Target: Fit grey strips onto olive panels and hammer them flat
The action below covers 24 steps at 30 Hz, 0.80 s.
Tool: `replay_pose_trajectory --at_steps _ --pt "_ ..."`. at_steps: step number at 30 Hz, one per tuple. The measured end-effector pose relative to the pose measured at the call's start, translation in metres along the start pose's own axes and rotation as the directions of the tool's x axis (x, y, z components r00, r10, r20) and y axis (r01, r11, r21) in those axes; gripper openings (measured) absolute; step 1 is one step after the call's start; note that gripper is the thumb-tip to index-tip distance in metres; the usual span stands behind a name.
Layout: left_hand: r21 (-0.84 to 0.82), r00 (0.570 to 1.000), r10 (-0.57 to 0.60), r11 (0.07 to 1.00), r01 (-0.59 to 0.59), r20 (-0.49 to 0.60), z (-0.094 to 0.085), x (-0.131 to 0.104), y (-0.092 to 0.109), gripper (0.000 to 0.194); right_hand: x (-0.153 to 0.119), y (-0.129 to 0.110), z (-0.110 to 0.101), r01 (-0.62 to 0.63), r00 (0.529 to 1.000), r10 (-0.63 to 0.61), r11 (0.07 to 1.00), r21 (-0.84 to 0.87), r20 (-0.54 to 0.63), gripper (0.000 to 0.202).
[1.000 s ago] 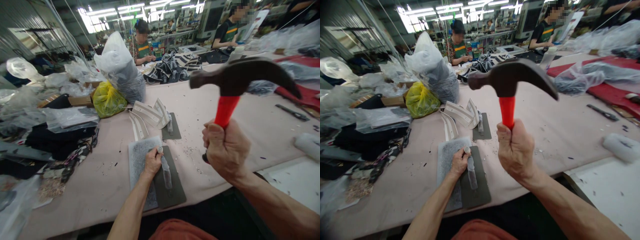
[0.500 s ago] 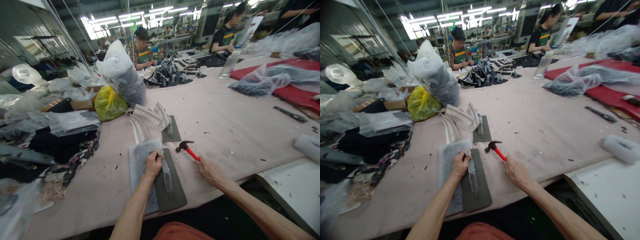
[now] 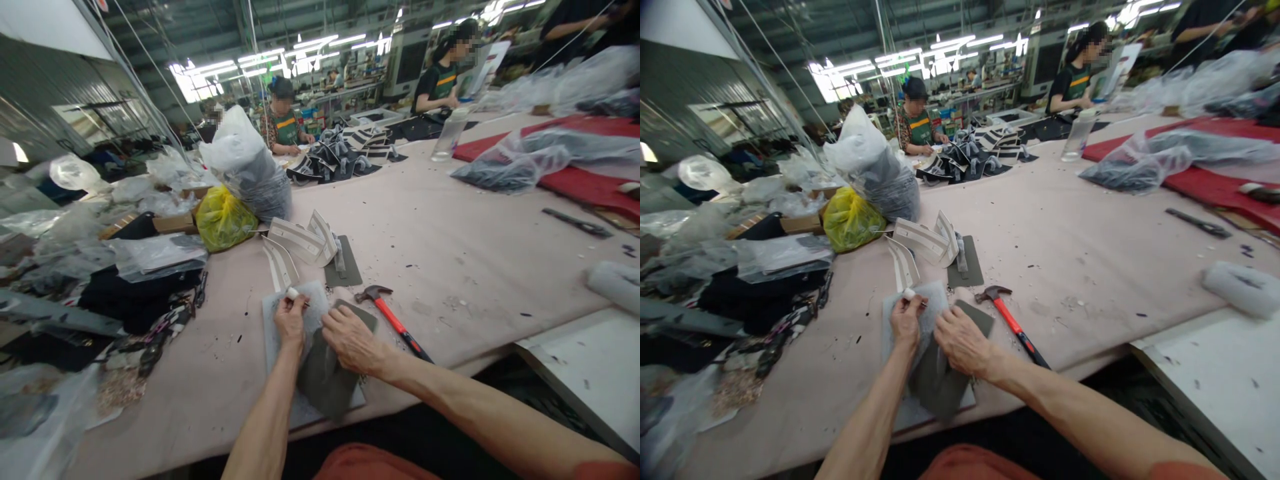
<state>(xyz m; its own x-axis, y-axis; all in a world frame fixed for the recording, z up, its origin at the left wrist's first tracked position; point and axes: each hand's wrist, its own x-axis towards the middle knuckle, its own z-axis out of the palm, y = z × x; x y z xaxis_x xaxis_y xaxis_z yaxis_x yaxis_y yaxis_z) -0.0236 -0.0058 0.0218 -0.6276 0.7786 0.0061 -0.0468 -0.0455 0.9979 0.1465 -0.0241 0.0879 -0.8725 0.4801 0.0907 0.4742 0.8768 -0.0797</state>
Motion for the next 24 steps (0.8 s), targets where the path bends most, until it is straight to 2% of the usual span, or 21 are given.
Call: replay_pose_trajectory --at_steps 2,5,6,8,10,16,19,24 --pt "-0.114 0.998 0.001 0.993 -0.008 -0.056 -0.008 0.005 0.023 0.04 0.003 0.004 -0.011 -0.221 0.975 0.22 0.975 -0.026 -0.026 0.015" --pt "-0.132 0.986 0.144 0.979 -0.154 -0.085 -0.021 0.008 0.063 0.036 0.005 0.008 -0.023 -0.539 0.842 0.54 0.839 0.074 0.003 0.02" --pt "-0.111 0.98 0.182 0.975 -0.19 -0.081 -0.023 0.008 0.072 0.034 0.005 0.008 -0.024 -0.594 0.803 0.595 0.795 0.127 0.03 0.022" --pt "-0.059 0.976 0.212 0.975 -0.214 -0.038 -0.025 0.005 0.08 0.03 0.006 0.003 -0.019 -0.643 0.761 0.645 0.736 0.214 0.07 0.028" --pt "-0.012 0.981 0.191 0.982 -0.19 0.045 -0.022 0.0 0.072 0.026 0.006 -0.005 -0.008 -0.663 0.741 0.666 0.702 0.26 0.089 0.032" --pt "0.066 0.958 0.097 0.991 -0.119 0.27 -0.005 -0.012 0.012 0.016 0.006 -0.029 0.022 -0.689 0.709 0.694 0.643 0.334 0.128 0.027" --pt "0.053 0.948 0.074 0.994 -0.095 0.308 0.002 -0.011 -0.007 0.02 0.005 -0.034 0.027 -0.682 0.718 0.682 0.647 0.341 0.141 0.023" --pt "0.074 0.909 0.031 0.995 -0.068 0.416 0.006 -0.007 -0.022 0.021 0.003 -0.033 0.031 -0.65 0.752 0.641 0.68 0.34 0.153 0.024"
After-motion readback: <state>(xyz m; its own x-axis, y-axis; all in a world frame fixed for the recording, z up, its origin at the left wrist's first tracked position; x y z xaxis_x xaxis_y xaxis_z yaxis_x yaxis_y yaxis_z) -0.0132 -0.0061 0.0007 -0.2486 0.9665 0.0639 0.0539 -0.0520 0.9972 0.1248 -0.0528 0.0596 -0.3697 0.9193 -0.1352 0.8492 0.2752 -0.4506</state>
